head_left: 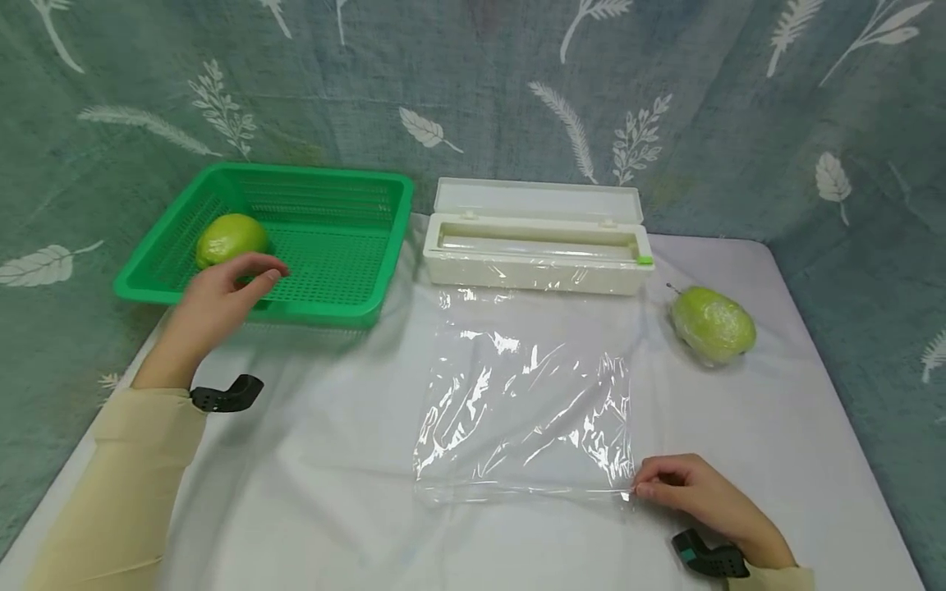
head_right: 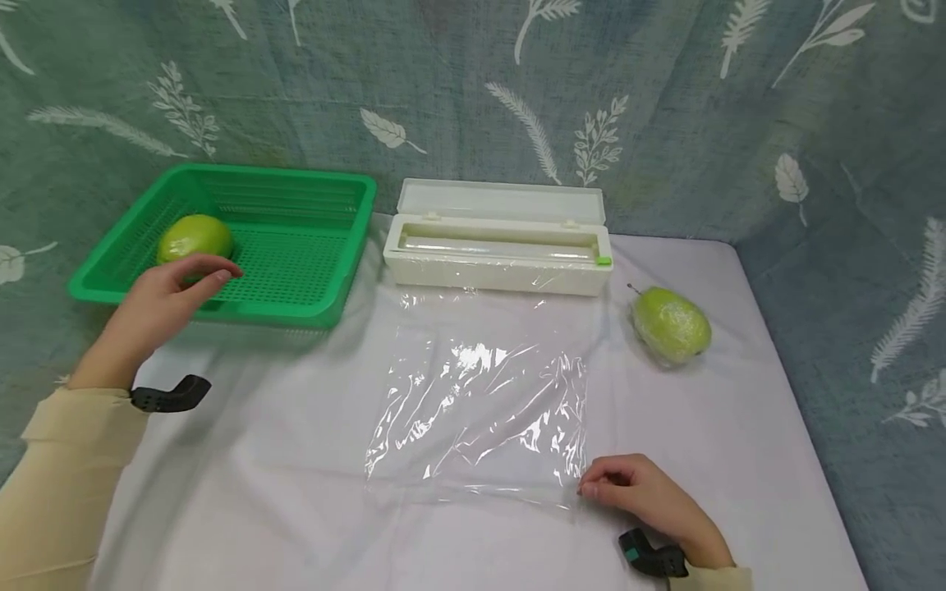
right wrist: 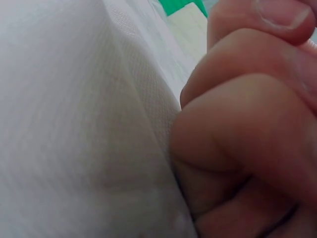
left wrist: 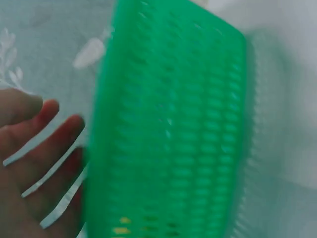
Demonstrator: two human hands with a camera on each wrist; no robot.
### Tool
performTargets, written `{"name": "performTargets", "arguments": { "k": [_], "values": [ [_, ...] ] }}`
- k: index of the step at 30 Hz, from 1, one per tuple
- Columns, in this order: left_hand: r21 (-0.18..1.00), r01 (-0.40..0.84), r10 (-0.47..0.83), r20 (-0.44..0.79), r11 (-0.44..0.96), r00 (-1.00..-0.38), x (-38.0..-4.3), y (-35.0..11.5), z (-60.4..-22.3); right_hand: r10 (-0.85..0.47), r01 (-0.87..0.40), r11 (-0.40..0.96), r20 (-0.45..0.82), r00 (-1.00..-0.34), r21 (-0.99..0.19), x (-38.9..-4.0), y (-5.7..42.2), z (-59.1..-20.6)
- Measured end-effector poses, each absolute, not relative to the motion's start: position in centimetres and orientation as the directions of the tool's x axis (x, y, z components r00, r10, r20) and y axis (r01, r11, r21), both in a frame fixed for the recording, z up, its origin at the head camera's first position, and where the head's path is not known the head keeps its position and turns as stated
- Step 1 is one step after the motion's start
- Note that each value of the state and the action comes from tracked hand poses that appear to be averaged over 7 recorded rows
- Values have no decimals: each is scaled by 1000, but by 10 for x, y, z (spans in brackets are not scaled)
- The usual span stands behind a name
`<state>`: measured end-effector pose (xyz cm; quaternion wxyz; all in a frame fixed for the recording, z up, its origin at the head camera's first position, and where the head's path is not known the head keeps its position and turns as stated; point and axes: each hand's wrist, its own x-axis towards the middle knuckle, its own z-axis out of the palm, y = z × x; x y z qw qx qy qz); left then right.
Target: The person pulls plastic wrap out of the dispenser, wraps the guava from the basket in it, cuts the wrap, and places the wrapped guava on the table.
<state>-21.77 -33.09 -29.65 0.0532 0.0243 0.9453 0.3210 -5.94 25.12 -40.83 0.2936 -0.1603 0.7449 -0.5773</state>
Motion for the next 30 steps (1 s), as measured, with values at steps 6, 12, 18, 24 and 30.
{"name": "performTargets", "arguments": {
  "k": [6, 12, 18, 24, 30],
  "values": [
    [558, -11, -11, -2, 830, -1000, -223, -345, -323, -572, 107, 303, -270, -774, -947, -64, 252, -405],
    [441, 28, 13, 37, 897, -999, -239, -351, -333, -589, 109, 280, -260, -765, -954, -67, 256, -403],
    [355, -89, -68, -72, 930, -995, -259, -355, -333, -578, 114, 287, -267, -771, -951, -67, 256, -407],
    [324, -131, -98, -117, 937, -988, -278, -361, -328, -551, 124, 314, -287, -783, -941, -65, 253, -409],
    [302, -166, -107, -202, 939, -974, -290, -368, -328, -543, 149, 307, -301, -784, -940, -60, 250, -407]
  ]
}}
